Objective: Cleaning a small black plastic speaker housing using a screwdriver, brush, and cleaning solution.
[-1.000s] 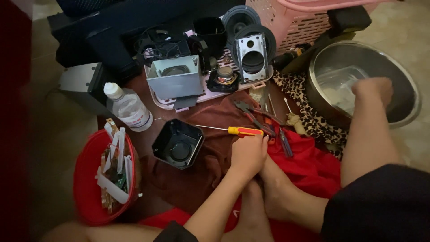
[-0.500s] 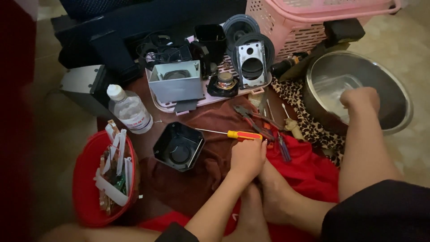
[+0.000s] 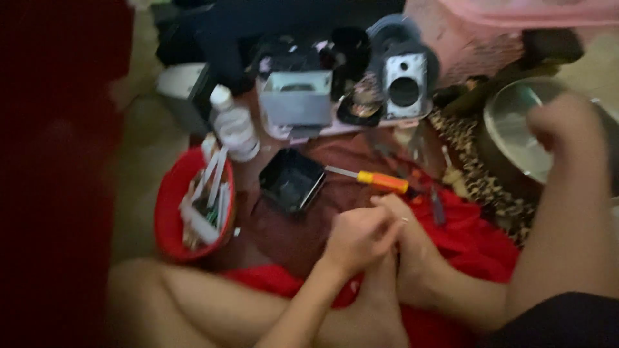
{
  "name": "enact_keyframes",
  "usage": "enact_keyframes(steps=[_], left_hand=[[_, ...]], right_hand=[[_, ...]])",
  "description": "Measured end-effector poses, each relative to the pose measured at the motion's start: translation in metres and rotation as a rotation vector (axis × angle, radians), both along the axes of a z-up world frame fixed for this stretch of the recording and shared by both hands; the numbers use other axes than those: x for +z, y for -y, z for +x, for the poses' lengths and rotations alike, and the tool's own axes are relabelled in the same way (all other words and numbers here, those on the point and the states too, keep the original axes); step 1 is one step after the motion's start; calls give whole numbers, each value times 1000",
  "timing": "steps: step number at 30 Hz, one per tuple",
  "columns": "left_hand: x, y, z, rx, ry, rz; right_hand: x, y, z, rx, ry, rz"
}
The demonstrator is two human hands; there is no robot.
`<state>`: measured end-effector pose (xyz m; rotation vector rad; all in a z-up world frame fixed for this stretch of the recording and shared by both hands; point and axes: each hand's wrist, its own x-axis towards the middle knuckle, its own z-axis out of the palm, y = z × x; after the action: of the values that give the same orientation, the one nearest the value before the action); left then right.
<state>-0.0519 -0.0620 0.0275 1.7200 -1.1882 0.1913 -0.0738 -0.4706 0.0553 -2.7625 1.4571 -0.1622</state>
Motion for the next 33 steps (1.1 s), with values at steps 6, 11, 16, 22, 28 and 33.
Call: enact_keyframes(steps=[6,11,16,22,28,33], left_hand=[[-22,-74,-17,543,-164,-113],[-49,-82,-7,738,-280,-16],[-60,-68,20,807,-255,-90],[-67,-61,49,655,-352,-127],[-71,-61,55,734,-452,-78],[-77,-60,60,750,-448,-61]], right_hand=[[78,-222,27,482,441,773],[90,-306,41,653,19,713],[76,-314,57,877,-70,547],[67,-322,75,930,140,434],[63,-340,81,1010,343,524],[28,-351,84,1022,322,633]])
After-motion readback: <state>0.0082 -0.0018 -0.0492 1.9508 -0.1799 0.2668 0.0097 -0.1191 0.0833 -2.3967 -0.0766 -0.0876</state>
